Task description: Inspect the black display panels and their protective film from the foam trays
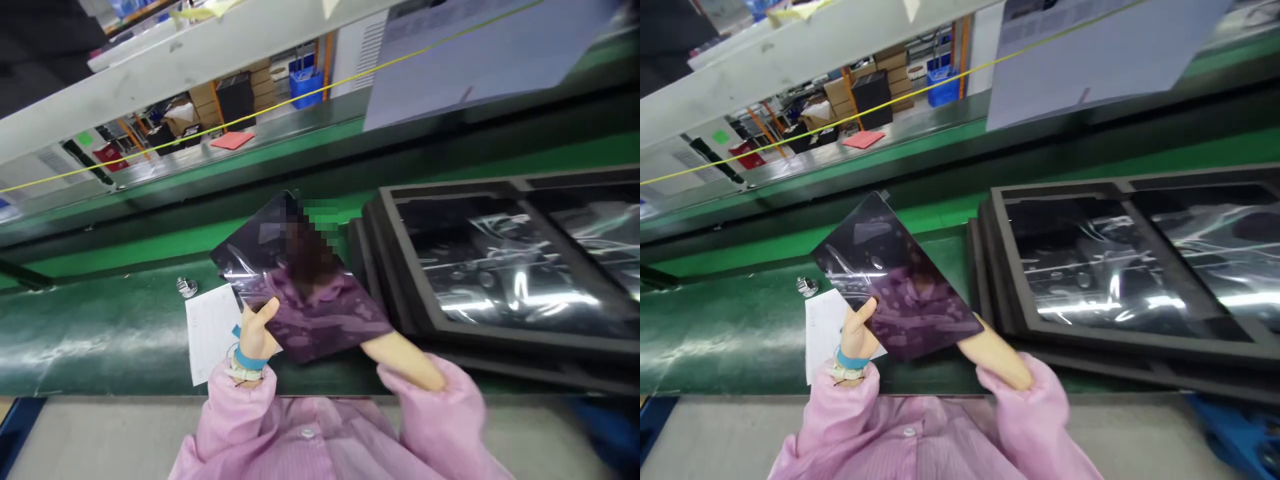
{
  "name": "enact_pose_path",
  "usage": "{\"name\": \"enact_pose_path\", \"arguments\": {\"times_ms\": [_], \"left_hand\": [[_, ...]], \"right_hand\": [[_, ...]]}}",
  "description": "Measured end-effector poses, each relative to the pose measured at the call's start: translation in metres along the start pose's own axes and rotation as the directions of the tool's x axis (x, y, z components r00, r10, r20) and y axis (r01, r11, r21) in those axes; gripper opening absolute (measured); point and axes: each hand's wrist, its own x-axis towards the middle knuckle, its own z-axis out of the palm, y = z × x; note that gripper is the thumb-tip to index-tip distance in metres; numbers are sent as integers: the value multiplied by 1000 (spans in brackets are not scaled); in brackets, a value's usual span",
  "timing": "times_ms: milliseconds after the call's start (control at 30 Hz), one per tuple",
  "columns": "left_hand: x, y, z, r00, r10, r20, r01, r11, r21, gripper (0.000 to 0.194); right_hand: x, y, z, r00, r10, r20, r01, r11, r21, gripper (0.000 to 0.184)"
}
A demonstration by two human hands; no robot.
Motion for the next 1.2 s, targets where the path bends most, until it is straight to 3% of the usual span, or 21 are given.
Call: {"name": "enact_pose_path", "arguments": {"times_ms": [100,200,300,433,533,600,633,667,733,800,867,1000,1200], "left_hand": [[-9,13,-27,997,40,-63,-34,995,93,58],[-19,20,-50,993,5,-117,18,981,195,52],[-29,24,-63,992,-47,-120,74,971,226,42],[-39,24,-70,988,-130,-83,146,963,228,41],[-42,24,-71,983,-155,-98,173,960,220,42],[-44,25,-67,979,-166,-115,189,956,226,36],[-45,27,-64,978,-173,-119,196,955,221,34],[-46,28,-61,976,-183,-118,205,956,210,33],[-47,33,-53,974,-205,-96,219,958,183,32],[-49,38,-46,967,-246,-65,254,955,153,36],[-50,42,-40,953,-300,-52,304,944,128,39],[-52,44,-39,943,-329,-42,332,936,116,43],[-53,43,-41,945,-316,-88,327,923,200,40]], "right_hand": [[43,-18,-5,1000,24,7,-23,994,-111,48],[85,-44,10,1000,-11,28,19,955,-296,44],[106,-63,38,983,-154,104,185,867,-463,42],[113,-67,73,923,-364,125,363,715,-597,19],[103,-66,83,808,-583,91,420,459,-783,21],[90,-68,81,684,-712,161,496,292,-818,11],[83,-70,77,640,-731,236,579,256,-774,7],[77,-72,71,615,-714,333,681,270,-680,7],[64,-76,57,581,-616,532,814,439,-380,4],[53,-78,41,570,-516,639,734,669,-116,12],[44,-76,30,594,-491,638,597,800,59,21],[26,-67,21,687,-487,539,442,869,223,32],[8,-59,23,777,-467,422,401,884,240,36]]}}
